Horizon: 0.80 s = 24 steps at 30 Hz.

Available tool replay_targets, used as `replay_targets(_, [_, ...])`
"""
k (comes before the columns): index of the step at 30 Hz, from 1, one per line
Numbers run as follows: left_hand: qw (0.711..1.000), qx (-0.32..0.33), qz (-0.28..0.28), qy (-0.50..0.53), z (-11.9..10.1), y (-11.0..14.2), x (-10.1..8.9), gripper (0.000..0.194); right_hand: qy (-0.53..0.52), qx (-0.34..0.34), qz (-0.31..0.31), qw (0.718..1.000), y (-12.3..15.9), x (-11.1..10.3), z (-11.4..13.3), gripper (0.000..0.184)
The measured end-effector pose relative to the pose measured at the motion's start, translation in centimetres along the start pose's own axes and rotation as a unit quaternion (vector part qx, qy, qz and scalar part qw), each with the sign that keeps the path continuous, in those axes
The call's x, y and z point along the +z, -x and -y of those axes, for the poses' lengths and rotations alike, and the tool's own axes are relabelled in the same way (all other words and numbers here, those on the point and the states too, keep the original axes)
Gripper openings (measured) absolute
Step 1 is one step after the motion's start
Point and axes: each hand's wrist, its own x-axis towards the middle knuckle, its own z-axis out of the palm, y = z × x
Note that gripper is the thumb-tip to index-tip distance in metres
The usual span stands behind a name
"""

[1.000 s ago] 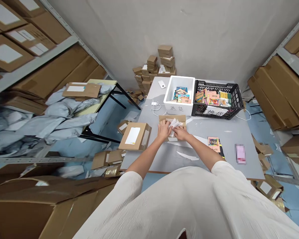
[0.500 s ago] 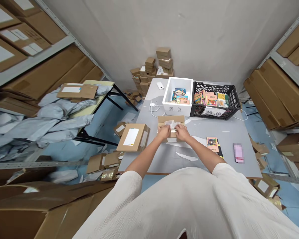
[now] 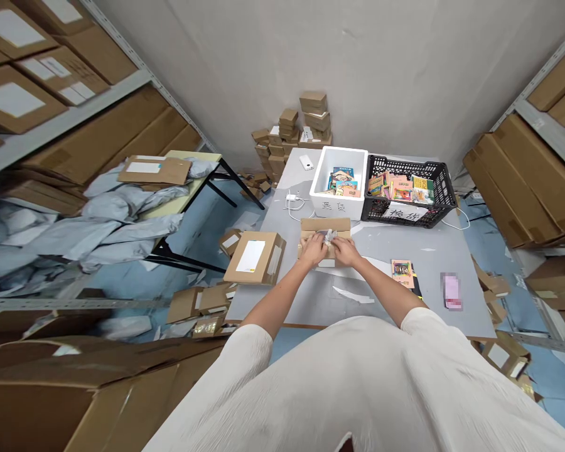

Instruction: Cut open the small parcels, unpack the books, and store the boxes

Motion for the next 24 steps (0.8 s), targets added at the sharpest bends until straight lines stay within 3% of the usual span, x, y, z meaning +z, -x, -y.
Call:
replay_targets(5, [0.997,0.044,-0.056,0.009,-2.5,0.3,-0.4,0.041,-0.017,0.028,-0.079,0.996,2.2,-2.3,-2.4,0.045])
replay_targets(11, [0.990,0.134,-0.041,0.025,-8.6,0.2,1.3,0.044,-0.051,0.155,-0.131,0.978,7.6,-5.4,-9.3,0.045])
replay_targets(18, [0.979,0.189,0.038,0.061,-15.6,1.2,8.6,0.047,-0.059,0.340,-0.122,0.931,17.0,-5.9,-17.3,0.041])
replay_targets(24, [0.966,0.158,0.186,0.088,-19.1,2.5,16.0,0.050,-0.110,0.403,-0.062,0.907,22.3,-4.1,-21.6,0.044])
